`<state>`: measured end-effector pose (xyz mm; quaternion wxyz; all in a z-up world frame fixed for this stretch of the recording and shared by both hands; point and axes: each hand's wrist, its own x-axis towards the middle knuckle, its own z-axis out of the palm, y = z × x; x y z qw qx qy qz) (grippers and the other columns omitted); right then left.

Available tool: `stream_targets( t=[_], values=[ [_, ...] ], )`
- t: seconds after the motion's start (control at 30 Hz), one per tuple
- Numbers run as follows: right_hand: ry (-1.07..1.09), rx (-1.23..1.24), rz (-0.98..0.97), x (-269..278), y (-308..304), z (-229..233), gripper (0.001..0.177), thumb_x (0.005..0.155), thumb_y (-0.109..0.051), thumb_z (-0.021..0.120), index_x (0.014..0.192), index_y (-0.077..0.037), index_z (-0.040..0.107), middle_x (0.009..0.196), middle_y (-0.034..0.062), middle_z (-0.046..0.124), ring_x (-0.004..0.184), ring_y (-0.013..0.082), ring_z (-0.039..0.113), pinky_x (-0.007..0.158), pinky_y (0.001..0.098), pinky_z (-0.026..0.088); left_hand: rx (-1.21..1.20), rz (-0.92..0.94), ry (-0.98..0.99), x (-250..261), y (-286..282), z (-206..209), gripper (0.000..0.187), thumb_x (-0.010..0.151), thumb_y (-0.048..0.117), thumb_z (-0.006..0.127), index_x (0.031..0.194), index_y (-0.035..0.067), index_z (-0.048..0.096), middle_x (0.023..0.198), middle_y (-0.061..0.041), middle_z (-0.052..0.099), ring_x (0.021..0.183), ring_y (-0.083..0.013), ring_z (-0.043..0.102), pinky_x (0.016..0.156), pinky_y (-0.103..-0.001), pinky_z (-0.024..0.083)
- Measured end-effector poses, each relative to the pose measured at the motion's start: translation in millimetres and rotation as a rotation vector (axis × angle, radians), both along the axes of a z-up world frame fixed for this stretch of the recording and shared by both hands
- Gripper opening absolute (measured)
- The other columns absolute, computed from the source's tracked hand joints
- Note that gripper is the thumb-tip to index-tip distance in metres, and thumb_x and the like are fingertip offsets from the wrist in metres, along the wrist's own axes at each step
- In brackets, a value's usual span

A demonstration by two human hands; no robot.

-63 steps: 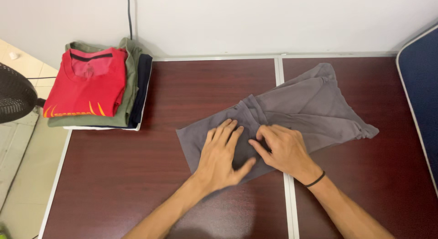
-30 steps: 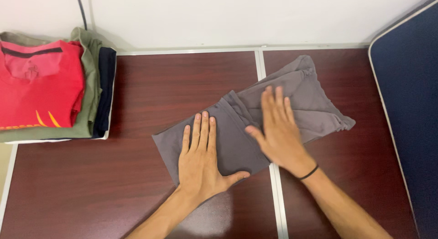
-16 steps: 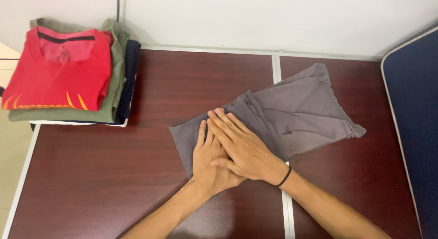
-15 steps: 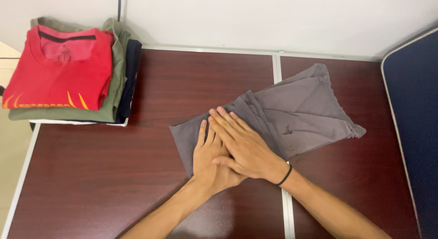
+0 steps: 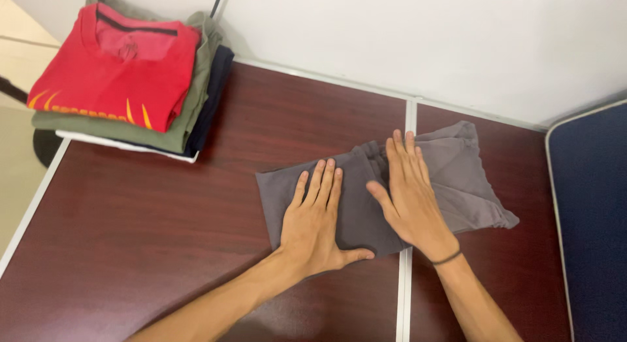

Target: The person folds a grey t-shirt on a table, smoothing the fabric and aligning the edges before stacking it on a pile of other folded clothes. They then retrieve a blue t-shirt from a suitcase, unfold it, and begin folding it on the table.

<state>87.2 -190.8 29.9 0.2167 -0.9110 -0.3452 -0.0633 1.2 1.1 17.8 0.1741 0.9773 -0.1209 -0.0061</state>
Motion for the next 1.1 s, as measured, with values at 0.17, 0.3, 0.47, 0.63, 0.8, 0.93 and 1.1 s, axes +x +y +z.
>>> stream_targets(
  t=[0.17, 0.3, 0.47, 0.63, 0.8, 0.93, 1.1],
  values=[
    [0.035, -0.029, 0.215, -32.3, 11.8, -6.2, 0.085, 0.096, -0.049, 0.056, 0.156, 0.006, 0.030, 0.166, 0.0221, 0.026, 0.156, 0.0364, 0.015, 0.125, 0.0514, 0.014, -0.030, 0.008, -0.084, -1.7, -0.3, -9.0, 0.143, 0.063, 0.090, 0.062, 0.150, -0.016, 0.022, 0.160, -0.033, 0.018, 0.153, -0.0422, 0.008, 0.123, -0.053, 0.004],
    [0.058, -0.121, 0.172, -32.4, 13.6, -11.6, 0.079, 0.097, -0.048, 0.055, 0.156, 0.000, 0.035, 0.167, 0.0151, 0.031, 0.158, 0.0320, 0.020, 0.127, 0.0516, 0.017, -0.025, 0.008, -0.082, -3.3, -1.1, -11.0, 0.143, 0.062, 0.090, 0.063, 0.150, -0.016, 0.024, 0.160, -0.033, 0.019, 0.153, -0.0431, 0.010, 0.123, -0.054, 0.005],
    [-0.051, -0.122, 0.089, -30.3, 13.4, -16.0, 0.085, 0.093, -0.054, 0.056, 0.154, 0.001, 0.036, 0.164, 0.0174, 0.030, 0.154, 0.0374, 0.020, 0.123, 0.0534, 0.017, -0.048, 0.004, -0.132, -4.5, -1.6, -10.8, 0.143, 0.063, 0.089, 0.064, 0.151, -0.016, 0.025, 0.162, -0.032, 0.021, 0.155, -0.0427, 0.013, 0.125, -0.053, 0.008],
    [-0.037, -0.084, 0.050, -29.2, 11.6, -16.6, 0.088, 0.093, -0.057, 0.055, 0.155, 0.003, 0.035, 0.165, 0.0187, 0.030, 0.154, 0.0383, 0.020, 0.123, 0.0526, 0.018, -0.062, 0.049, -0.159, -7.7, 18.7, -6.0, 0.139, 0.064, 0.087, 0.068, 0.152, -0.012, 0.026, 0.161, -0.031, 0.024, 0.153, -0.0424, 0.017, 0.123, -0.052, 0.012],
    [-0.004, -0.074, 0.021, -31.1, 11.6, -16.5, 0.090, 0.094, -0.060, 0.055, 0.154, 0.004, 0.034, 0.164, 0.0186, 0.030, 0.153, 0.0371, 0.021, 0.123, 0.0528, 0.018, -0.016, 0.242, -0.156, -36.1, 64.7, 5.9, 0.135, 0.060, 0.080, 0.073, 0.152, -0.010, 0.028, 0.158, -0.030, 0.027, 0.150, -0.0416, 0.021, 0.120, -0.053, 0.016],
    [-0.005, -0.038, 0.006, -31.4, 10.7, -18.0, 0.093, 0.092, -0.059, 0.058, 0.152, 0.007, 0.032, 0.163, 0.0229, 0.028, 0.153, 0.0377, 0.021, 0.122, 0.0526, 0.017, 0.055, 0.388, -0.299, -67.2, 67.6, 7.1, 0.109, 0.071, 0.062, 0.077, 0.145, -0.011, 0.043, 0.152, -0.030, 0.044, 0.144, -0.0424, 0.039, 0.117, -0.052, 0.030],
    [-0.002, 0.014, -0.008, -34.2, 8.7, -17.5, 0.098, 0.092, -0.058, 0.061, 0.150, 0.014, 0.029, 0.161, 0.0313, 0.026, 0.153, 0.0408, 0.020, 0.123, 0.0517, 0.017, -0.031, 0.532, -0.165, -74.9, 52.8, 3.2, 0.069, 0.068, 0.048, 0.085, 0.111, -0.003, 0.066, 0.093, -0.011, 0.058, 0.090, -0.0276, 0.052, 0.082, -0.043, 0.043]
  ],
)
